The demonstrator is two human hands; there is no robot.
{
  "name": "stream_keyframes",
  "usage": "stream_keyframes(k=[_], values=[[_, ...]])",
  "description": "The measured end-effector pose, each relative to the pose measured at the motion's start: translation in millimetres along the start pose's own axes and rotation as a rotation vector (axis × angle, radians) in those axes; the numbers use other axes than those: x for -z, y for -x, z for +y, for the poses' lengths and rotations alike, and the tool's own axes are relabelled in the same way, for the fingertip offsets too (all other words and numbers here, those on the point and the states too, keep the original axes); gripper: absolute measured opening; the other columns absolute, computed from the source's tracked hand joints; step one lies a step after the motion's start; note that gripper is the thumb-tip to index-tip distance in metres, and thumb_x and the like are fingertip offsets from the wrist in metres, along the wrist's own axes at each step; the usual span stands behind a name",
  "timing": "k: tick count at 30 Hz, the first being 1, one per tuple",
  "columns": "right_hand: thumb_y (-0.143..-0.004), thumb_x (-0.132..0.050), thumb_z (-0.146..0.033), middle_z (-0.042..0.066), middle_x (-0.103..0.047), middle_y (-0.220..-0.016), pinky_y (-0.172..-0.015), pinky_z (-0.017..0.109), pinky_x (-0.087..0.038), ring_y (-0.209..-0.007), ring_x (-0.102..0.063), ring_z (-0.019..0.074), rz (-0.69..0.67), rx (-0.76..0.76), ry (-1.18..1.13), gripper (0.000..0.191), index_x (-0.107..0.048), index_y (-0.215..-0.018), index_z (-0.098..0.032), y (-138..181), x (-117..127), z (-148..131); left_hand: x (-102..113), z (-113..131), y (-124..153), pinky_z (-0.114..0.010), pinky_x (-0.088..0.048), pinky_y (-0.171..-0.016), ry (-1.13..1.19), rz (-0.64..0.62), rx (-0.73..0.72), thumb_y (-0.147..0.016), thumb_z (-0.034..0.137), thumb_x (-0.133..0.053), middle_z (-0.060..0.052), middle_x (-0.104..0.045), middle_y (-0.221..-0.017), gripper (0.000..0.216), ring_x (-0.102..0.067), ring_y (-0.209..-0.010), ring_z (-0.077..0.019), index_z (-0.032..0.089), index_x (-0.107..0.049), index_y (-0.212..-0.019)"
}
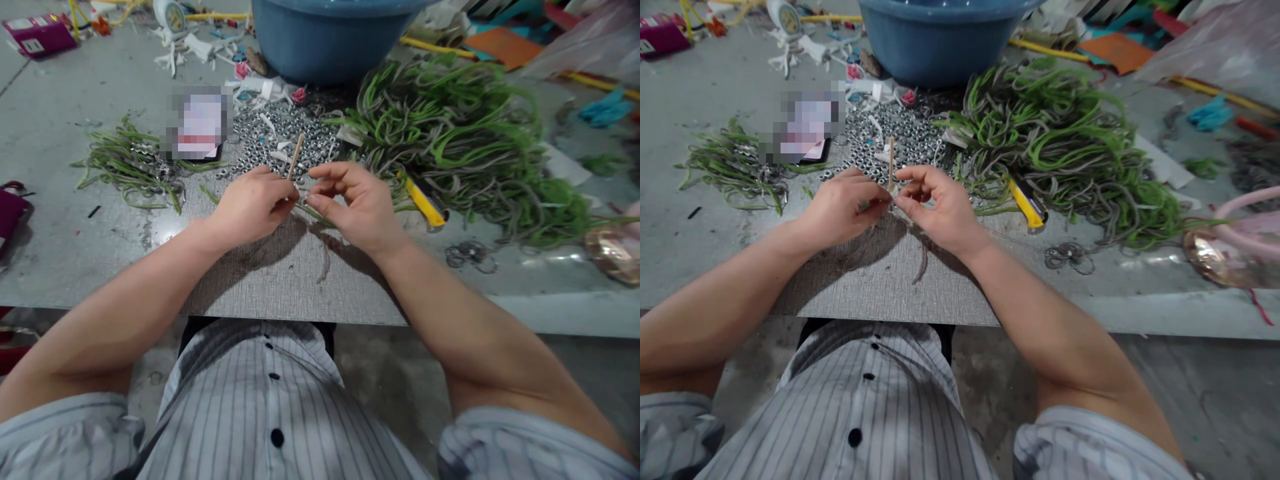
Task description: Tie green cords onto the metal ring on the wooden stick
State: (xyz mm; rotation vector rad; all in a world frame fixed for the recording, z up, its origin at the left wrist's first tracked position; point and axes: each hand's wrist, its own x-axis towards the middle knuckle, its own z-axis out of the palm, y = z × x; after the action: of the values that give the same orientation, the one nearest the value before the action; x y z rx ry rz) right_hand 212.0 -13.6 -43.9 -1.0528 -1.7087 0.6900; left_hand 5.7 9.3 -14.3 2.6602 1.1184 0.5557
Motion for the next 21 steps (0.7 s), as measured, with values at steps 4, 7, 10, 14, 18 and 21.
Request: stream_keyframes(k=[4, 7, 10, 14, 18, 21], values=[[-0.086, -0.073, -0.052, 0.000, -0.073, -0.087, -0.076, 0.036, -0.056, -0.079, -0.067, 0.0188, -0.029, 0.001, 0.099, 0.034, -0.069, -0.110, -0.029, 3.2, -5.2, 4.8, 8.3, -1.7, 0.7, -0.038, -0.053, -0.085, -0.014, 0.006, 0.023, -0.087, 0.020, -0.051, -0.007, -0.073, -0.086, 0.025, -0.065, -0.092, -0.0246, 0.021, -0.076, -0.092], [-0.087, -0.070, -0.037, 0.001, -0.075, -0.088, -0.074, 0.036, -0.055, -0.077, -0.068, 0.0190, -0.106, 0.016, 0.166, 0.029, -0.068, -0.114, -0.026, 5.4, -10.2, 7.7, 12.6, -4.0, 0.3, -0.039, -0.052, -0.087, -0.035, -0.066, -0.038, -0.084, 0.021, -0.052, -0.007, -0.072, -0.084, 0.024, -0.064, -0.089, -0.0239, 0.021, -0.076, -0.086], [-0.086, -0.067, -0.030, 0.003, -0.077, -0.090, -0.077, 0.037, -0.055, -0.082, -0.070, 0.0218, -0.162, 0.036, 0.254, 0.029, -0.069, -0.114, -0.025, 6.0, -14.2, 8.8, 12.2, -5.7, -0.6, -0.040, -0.052, -0.089, -0.090, -0.157, -0.084, -0.083, 0.020, -0.050, -0.008, -0.071, -0.084, 0.029, -0.064, -0.089, -0.0246, 0.019, -0.079, -0.086], [-0.087, -0.067, -0.030, 0.003, -0.078, -0.089, -0.081, 0.039, -0.055, -0.087, -0.072, 0.0244, -0.204, 0.070, 0.334, 0.025, -0.071, -0.111, -0.024, 5.3, -15.4, 9.1, 9.3, -7.7, -1.1, -0.042, -0.051, -0.089, -0.132, -0.214, -0.084, -0.084, 0.021, -0.049, -0.010, -0.073, -0.088, 0.035, -0.063, -0.091, -0.0255, 0.018, -0.082, -0.093], [-0.090, -0.068, -0.034, 0.005, -0.078, -0.090, -0.083, 0.039, -0.055, -0.087, -0.073, 0.0248, -0.210, 0.088, 0.350, 0.025, -0.072, -0.111, -0.022, 4.8, -12.6, 7.6, 8.8, -8.0, -1.1, -0.041, -0.051, -0.090, -0.153, -0.229, -0.084, -0.086, 0.021, -0.048, -0.009, -0.073, -0.090, 0.037, -0.064, -0.092, -0.0253, 0.019, -0.084, -0.096], [-0.092, -0.065, -0.034, 0.005, -0.079, -0.091, -0.082, 0.039, -0.054, -0.086, -0.072, 0.0243, -0.196, 0.093, 0.380, 0.022, -0.073, -0.109, -0.022, 4.0, -9.4, 6.8, 9.0, -6.4, -2.0, -0.042, -0.051, -0.090, -0.171, -0.254, -0.058, -0.086, 0.019, -0.049, -0.010, -0.073, -0.091, 0.037, -0.065, -0.094, -0.0271, 0.018, -0.084, -0.098]])
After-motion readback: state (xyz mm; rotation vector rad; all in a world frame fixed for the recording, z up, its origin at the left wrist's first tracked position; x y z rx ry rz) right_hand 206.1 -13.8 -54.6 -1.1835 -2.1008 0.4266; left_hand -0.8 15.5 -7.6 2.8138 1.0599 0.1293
